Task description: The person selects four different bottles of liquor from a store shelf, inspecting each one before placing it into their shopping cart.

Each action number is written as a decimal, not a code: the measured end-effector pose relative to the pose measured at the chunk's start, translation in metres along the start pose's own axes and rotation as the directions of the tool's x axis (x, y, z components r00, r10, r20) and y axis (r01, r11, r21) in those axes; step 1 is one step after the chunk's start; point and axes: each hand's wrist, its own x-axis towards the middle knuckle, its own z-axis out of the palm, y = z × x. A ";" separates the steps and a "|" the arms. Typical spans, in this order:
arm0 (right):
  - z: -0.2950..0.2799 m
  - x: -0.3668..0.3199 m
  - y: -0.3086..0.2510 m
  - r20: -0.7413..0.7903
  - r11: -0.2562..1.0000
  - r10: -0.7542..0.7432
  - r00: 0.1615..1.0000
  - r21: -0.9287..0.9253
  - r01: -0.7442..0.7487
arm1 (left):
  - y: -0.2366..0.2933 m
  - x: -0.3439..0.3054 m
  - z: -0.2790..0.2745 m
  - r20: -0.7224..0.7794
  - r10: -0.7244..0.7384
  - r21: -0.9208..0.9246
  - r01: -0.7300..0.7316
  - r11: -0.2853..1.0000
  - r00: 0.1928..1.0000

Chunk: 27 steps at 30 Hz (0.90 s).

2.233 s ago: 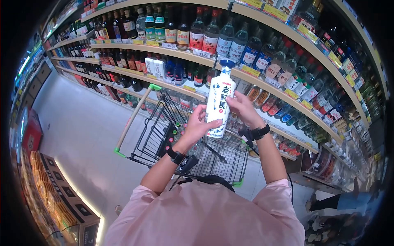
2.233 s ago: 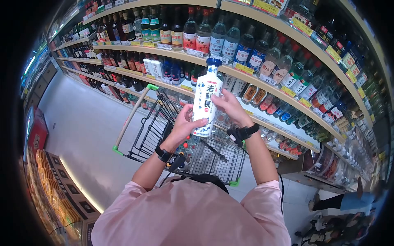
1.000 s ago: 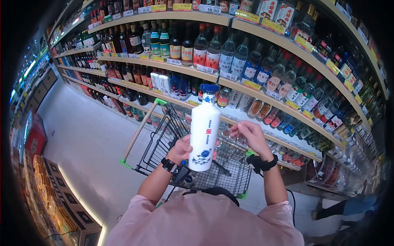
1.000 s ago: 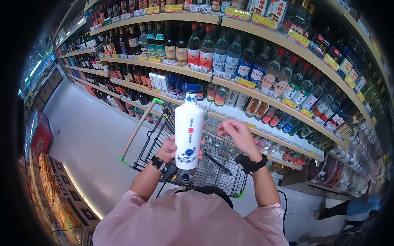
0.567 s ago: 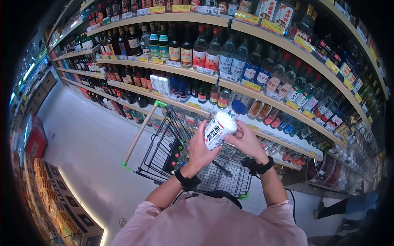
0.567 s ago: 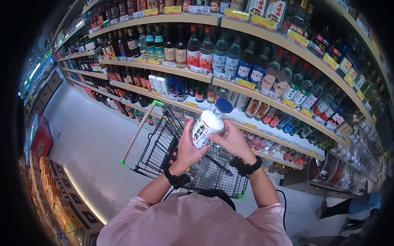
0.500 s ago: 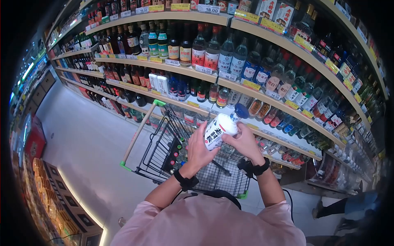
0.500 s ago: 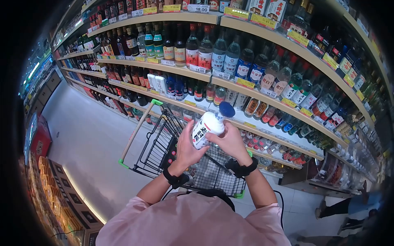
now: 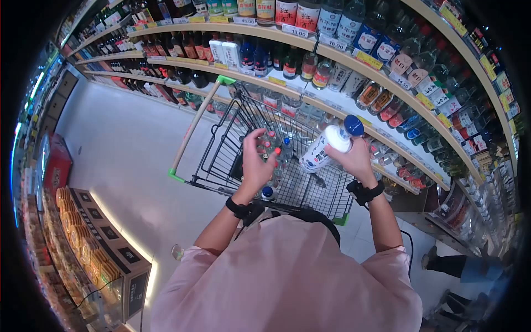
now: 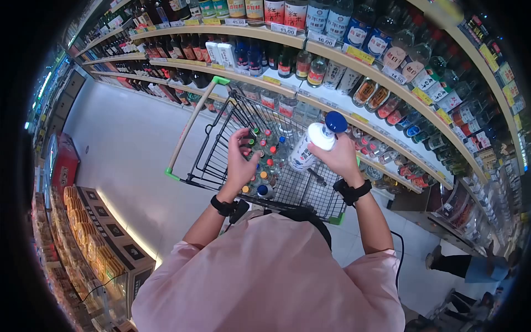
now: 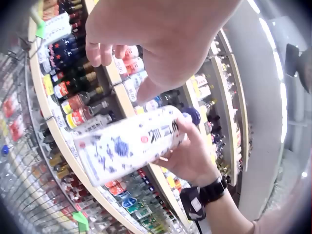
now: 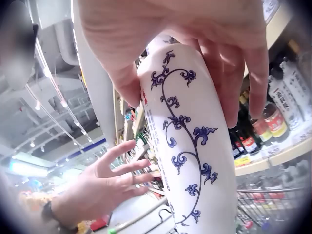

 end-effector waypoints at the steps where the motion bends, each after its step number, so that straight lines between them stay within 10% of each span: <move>1: 0.004 -0.002 0.010 0.017 1.000 -0.011 1.000 0.002 0.011 | -0.013 -0.001 -0.008 -0.031 -0.028 -0.041 0.026 0.999 0.999; 4: 0.023 -0.007 0.060 0.069 0.999 -0.031 0.997 -0.030 0.033 | -0.032 -0.017 -0.027 -0.069 -0.297 -0.185 0.281 0.942 0.952; 27: 0.150 -0.046 0.305 0.155 0.916 0.386 0.909 -0.180 -0.358 | -0.061 -0.081 -0.051 0.015 -0.418 -0.165 0.415 0.895 0.908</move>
